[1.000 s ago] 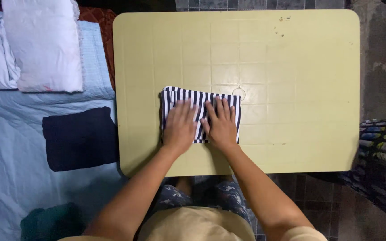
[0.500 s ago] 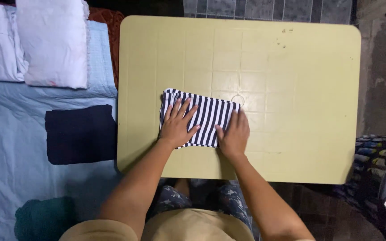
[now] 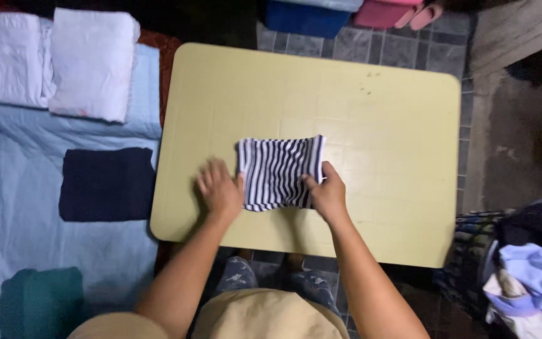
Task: Fold various pieces of clothing from a laundry pile and place them on a bed.
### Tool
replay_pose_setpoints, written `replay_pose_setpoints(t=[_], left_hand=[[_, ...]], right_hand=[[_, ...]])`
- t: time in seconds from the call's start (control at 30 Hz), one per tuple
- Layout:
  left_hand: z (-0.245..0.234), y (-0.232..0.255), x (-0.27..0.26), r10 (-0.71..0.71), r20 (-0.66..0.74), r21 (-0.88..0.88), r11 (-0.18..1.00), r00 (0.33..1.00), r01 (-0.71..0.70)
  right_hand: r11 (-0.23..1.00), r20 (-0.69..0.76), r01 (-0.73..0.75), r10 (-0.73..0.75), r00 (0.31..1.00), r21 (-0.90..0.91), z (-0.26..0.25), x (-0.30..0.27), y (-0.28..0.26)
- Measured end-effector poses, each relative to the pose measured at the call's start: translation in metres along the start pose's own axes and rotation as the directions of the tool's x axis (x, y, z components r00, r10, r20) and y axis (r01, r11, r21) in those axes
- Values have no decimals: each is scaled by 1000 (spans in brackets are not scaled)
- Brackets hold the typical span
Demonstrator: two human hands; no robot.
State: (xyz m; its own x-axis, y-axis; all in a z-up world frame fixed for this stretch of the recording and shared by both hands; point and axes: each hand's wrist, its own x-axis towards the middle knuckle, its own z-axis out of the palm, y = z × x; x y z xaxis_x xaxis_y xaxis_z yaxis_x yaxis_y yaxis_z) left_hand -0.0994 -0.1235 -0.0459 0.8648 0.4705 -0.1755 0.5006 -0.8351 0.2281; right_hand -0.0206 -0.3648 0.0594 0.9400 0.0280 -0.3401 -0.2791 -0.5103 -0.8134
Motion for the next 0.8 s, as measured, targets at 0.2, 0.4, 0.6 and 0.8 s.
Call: replay_pose_setpoints(t=[0.2, 0.4, 0.6, 0.8], left_hand=[[-17, 108, -48, 22, 714, -700, 70, 700, 711], [-121, 166, -92, 715, 399, -324, -475, 574, 818], [-136, 189, -116, 748, 328, -342, -475, 577, 810], [-156, 188, -127, 748, 233, -369, -523, 622, 768]], right_hand=[[725, 138, 502, -502, 854, -471, -25, -79, -51], [593, 502, 652, -427, 752, -472, -52, -187, -76], [892, 423, 434, -347, 837, -127, -124, -216, -26], [687, 142, -116, 18, 990, 717, -124, -133, 56]])
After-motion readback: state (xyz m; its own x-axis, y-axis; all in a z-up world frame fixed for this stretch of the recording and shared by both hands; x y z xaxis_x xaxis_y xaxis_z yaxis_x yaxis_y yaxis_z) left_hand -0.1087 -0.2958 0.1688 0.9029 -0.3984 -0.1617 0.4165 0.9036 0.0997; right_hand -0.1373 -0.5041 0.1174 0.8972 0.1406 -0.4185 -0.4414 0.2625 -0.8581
